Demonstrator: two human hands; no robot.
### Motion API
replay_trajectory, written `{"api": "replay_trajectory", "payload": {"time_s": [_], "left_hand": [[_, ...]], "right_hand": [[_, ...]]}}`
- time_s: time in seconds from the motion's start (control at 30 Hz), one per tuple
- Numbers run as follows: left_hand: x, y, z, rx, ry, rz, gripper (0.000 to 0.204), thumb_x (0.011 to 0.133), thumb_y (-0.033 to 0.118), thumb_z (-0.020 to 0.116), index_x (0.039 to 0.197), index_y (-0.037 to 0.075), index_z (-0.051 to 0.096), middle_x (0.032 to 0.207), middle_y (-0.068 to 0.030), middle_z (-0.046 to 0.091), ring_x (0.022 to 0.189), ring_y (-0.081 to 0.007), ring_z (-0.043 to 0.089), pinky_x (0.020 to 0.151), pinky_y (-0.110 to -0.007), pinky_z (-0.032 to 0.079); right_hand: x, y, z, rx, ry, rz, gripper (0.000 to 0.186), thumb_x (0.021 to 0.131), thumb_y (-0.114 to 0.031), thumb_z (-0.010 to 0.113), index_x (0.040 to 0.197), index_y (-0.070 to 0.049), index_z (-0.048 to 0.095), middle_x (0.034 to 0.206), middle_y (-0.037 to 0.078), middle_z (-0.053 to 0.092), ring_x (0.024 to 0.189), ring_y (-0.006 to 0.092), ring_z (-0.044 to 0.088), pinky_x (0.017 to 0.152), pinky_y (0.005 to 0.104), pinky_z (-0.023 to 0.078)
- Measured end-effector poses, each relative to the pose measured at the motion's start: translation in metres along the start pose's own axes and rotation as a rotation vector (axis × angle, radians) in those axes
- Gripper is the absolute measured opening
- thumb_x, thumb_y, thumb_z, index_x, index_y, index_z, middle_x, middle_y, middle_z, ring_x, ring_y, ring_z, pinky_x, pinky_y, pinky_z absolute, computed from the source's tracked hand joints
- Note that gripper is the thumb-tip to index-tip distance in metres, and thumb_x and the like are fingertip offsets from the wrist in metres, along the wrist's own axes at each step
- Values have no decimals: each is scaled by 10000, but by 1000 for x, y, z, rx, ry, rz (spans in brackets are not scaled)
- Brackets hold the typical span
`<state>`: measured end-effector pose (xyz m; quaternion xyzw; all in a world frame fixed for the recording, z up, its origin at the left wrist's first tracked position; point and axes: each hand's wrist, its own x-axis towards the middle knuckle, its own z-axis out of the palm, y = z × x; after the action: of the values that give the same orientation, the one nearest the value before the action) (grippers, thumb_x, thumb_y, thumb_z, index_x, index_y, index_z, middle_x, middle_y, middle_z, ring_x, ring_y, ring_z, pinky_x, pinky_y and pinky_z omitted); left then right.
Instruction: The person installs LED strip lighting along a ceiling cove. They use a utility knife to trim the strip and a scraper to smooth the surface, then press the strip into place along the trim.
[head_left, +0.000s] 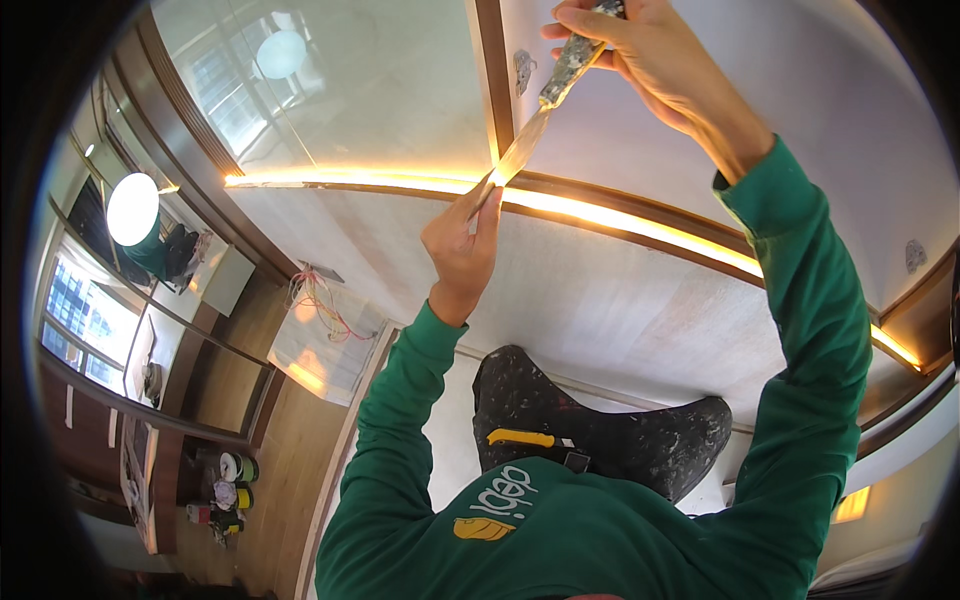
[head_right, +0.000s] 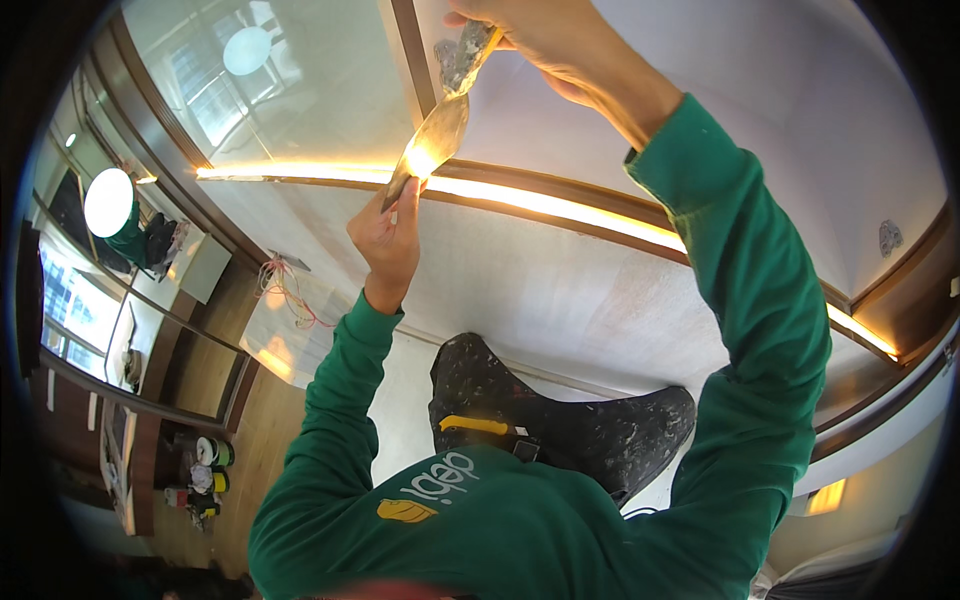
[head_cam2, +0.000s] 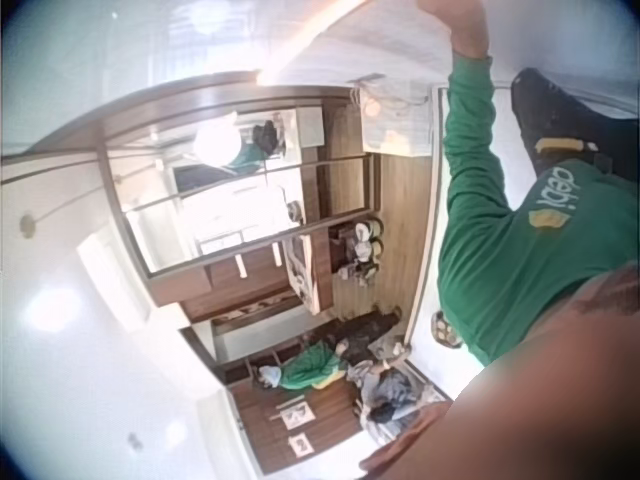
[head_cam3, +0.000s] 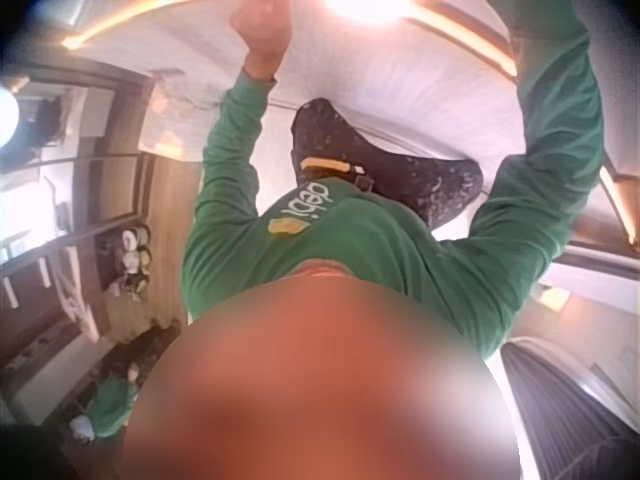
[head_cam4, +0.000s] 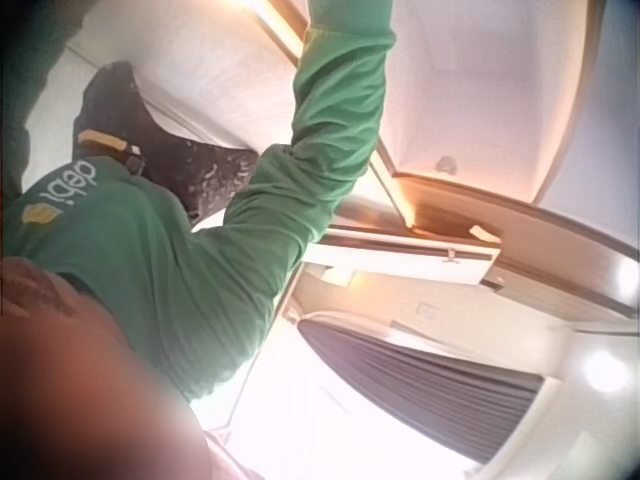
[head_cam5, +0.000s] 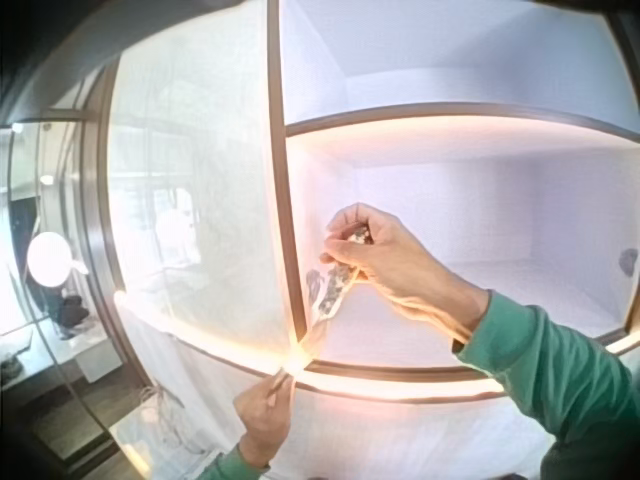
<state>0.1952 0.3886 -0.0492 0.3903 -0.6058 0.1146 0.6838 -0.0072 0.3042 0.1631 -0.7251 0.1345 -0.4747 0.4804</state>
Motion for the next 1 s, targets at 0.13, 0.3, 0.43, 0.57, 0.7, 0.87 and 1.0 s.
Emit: {"api": "replay_trajectory", "payload": {"time_s": [0.13,0.3,0.43,0.57,0.7,0.87,1.0], "left_hand": [[-5,3,-3,26,4,-26,172,994,-9,714,1127,-106,767,942,-161,813,870,-176,783,802,-281,606],[-9,3,-5,84,-19,5,192,982,-15,728,1149,-104,762,954,-159,813,873,-180,786,808,-280,603],[-11,0,-3,86,-15,46,214,968,-25,743,1168,-101,756,964,-159,813,877,-179,787,814,-279,602],[-9,-2,1,93,43,188,307,939,-20,753,1246,-24,766,926,-151,797,628,-164,689,568,-274,499],[-9,1,-1,128,16,179,336,932,-22,754,1268,-29,754,895,-129,788,581,-141,628,539,-273,469],[-9,8,-6,164,-78,139,359,942,-29,735,1300,-41,732,837,-107,756,522,-131,521,505,-284,424],[-8,14,-6,139,-86,140,353,956,-32,716,1309,-49,725,803,-109,728,514,-134,497,501,-292,413]], "right_hand": [[15,21,-2,56,-58,-12,55,1044,-37,657,1071,-44,609,961,65,653,857,156,673,755,277,571],[19,23,0,26,-140,-57,38,1052,-33,645,1061,-45,610,938,53,649,831,143,653,739,268,543],[17,21,2,-3,-151,-78,35,1054,-34,644,1054,-45,611,931,52,649,820,136,642,739,271,537],[14,17,5,14,-179,-75,32,1056,-37,641,1049,-42,610,923,51,648,815,137,639,741,277,541],[10,15,13,-11,-226,-141,32,1061,-40,630,1061,-44,599,933,40,616,835,136,612,768,282,529],[4,11,23,-115,-202,-200,31,1070,-48,616,1077,-50,586,948,28,577,865,133,578,787,282,503],[1,4,21,-162,-254,-230,22,1069,-41,606,1075,-48,587,951,34,586,868,134,576,785,286,496]]}}
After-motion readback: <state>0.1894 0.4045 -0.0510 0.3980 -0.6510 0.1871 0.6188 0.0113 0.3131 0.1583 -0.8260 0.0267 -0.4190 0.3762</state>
